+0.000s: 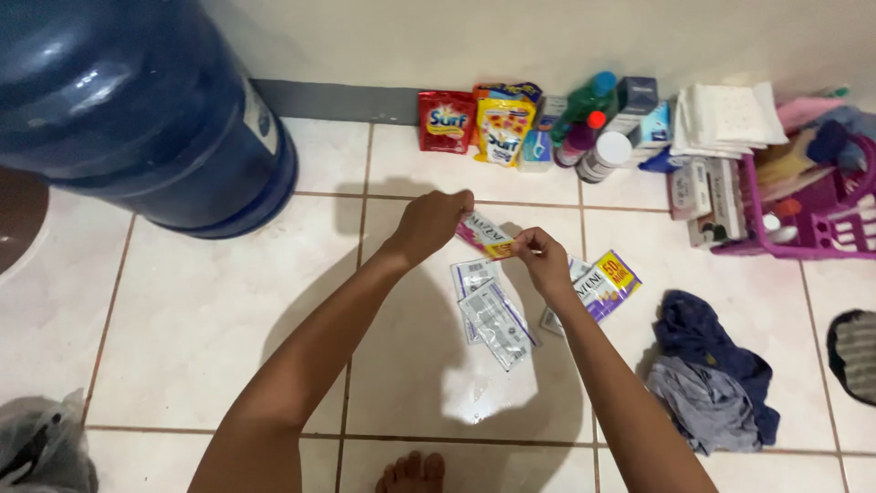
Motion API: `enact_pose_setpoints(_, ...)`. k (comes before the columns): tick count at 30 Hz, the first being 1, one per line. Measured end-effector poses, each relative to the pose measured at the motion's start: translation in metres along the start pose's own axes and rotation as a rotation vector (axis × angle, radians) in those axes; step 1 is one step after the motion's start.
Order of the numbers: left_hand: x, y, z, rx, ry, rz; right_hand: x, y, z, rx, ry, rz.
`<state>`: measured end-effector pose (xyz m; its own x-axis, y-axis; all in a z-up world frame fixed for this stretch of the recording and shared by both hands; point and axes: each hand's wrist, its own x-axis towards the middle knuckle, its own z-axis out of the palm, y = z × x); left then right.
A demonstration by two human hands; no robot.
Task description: The person organizes various household items on a tiled floor. They pick up packets of shampoo, laundry detergent, and other toiletries, then place them in a neat row against the wall. The person also wipes the floor with a cloth and moves a pink basket to tidy the area.
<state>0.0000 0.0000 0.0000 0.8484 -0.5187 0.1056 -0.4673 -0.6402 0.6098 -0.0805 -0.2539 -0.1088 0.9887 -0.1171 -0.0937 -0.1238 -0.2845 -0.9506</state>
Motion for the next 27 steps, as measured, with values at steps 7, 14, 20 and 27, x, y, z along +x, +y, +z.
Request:
enact_pose_setpoints(7, 0.000, -0.062, -0.001, 0.040, 0.228, 0.059, 0.007, 0.001, 0.011, -0.003, 0.059, -0.067)
enact_pose_setpoints(14, 0.012, -0.142, -0.048, -0.100, 0.629, 0.068, -0.003, 0.006, -0.004, -0.035, 0.102, 0.064)
enact_pose_setpoints(20, 0.057, -0.224, -0.023, -0.336, 0.661, -0.124, -0.009, -0.004, -0.008, -0.003, 0.099, 0.145)
enact_pose_setpoints(27, 0.089, -0.339, 0.021, -0.859, 0.729, -0.434, -0.005, -0.016, 0.003, -0.094, 0.090, 0.139)
